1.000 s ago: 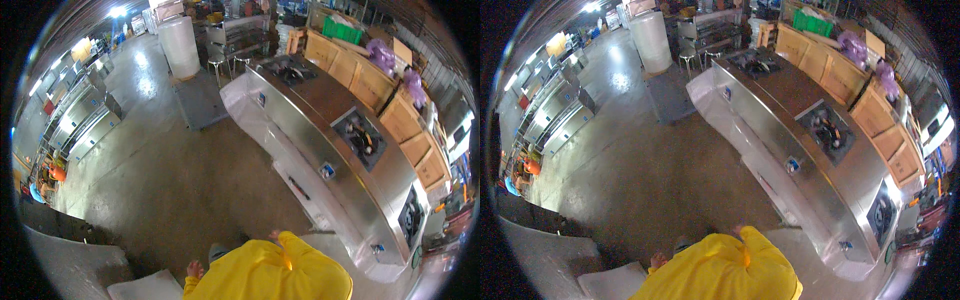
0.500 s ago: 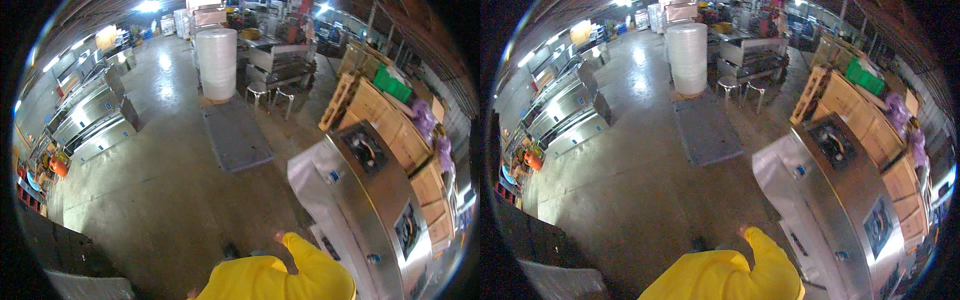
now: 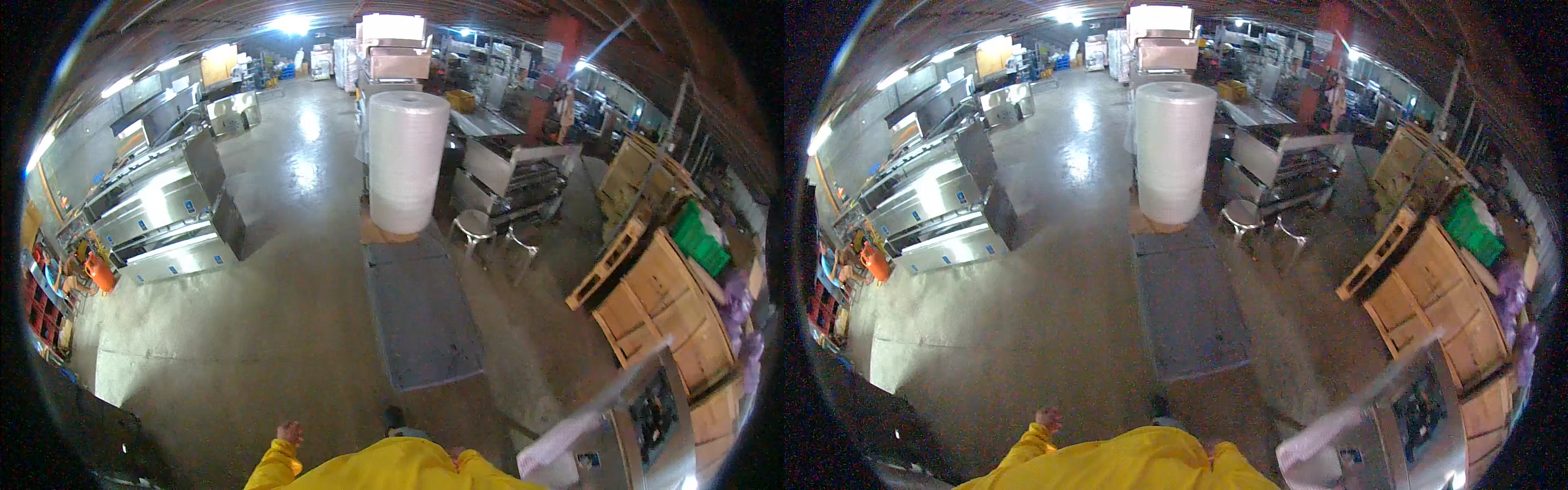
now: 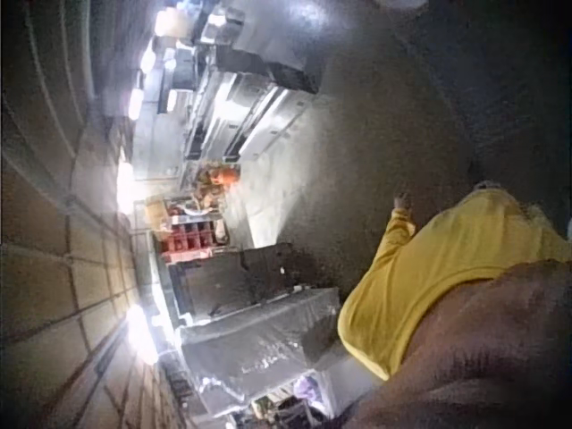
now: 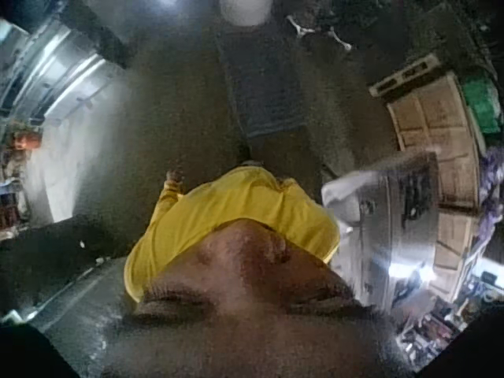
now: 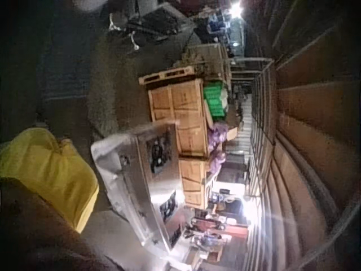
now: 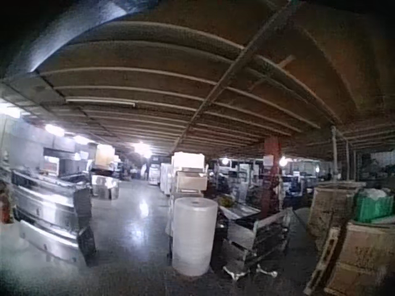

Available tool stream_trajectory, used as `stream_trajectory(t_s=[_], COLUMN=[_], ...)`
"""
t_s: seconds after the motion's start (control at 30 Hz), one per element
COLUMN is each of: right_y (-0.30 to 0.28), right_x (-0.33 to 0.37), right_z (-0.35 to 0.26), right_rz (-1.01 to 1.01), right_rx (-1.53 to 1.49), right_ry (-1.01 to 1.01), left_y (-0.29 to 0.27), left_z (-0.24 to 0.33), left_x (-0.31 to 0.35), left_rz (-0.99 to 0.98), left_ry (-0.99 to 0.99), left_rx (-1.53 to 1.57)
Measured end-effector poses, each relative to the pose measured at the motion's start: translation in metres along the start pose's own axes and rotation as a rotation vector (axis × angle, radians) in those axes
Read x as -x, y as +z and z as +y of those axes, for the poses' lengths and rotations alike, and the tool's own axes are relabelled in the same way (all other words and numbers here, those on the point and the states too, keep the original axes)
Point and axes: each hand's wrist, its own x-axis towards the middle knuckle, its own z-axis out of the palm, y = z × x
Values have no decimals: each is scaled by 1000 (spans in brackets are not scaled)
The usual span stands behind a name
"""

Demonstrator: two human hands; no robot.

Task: The person wraps a stainless steel commercial kitchen appliance with bubble wrap. They unroll the bubble wrap, cut it to size with a box cutter, and secure it with packing tape.

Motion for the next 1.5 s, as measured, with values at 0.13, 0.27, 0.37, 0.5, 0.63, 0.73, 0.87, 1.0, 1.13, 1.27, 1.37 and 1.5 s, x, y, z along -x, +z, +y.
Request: stream_trajectory(t_s=[0.13, 0.27, 0.37, 0.5, 0.63, 0.73, 0.87, 1.0, 1.13, 1.27, 1.37, 1.5], right_y=[-110, -248, -336, -398, -443, -517, -665, -839, -1000, -1102, -1129, -1076], right_x=[-122, -232, -273, -276, -262, -262, -263, -265, -284, -337, -369, -348], right_z=[-70, -186, -291, -433, -553, -635, -719, -774, -814, -868, -907, -915], right_rz=[204, 396, 370, 233, 292, 211, 490, 1126, 1580, 1643, 1414, 1520], right_rx=[208, 699, -40, -420, 15, -94, -550, -561, -359, -214, -89, -67], right_ry=[-369, -626, -521, -476, -635, -621, -728, -903, -915, -570, -282, -311], left_y=[20, 31, 32, 19, -6, -34, -64, -64, 1, 113, 184, 244], left_z=[39, 52, 62, 106, 195, 295, 459, 613, 710, 787, 842, 902], left_x=[0, -16, -46, -113, -210, -310, -457, -589, -663, -690, -703, -742], left_rz=[87, 149, 175, 177, 159, 145, 156, 317, 105, -349, -432, -660], left_ry=[-27, -202, -366, -491, -481, -365, -125, 150, 294, 474, 410, 457], left_rx=[-230, -91, -37, 0, 1, -52, -35, -326, -258, -919, -619, -250])
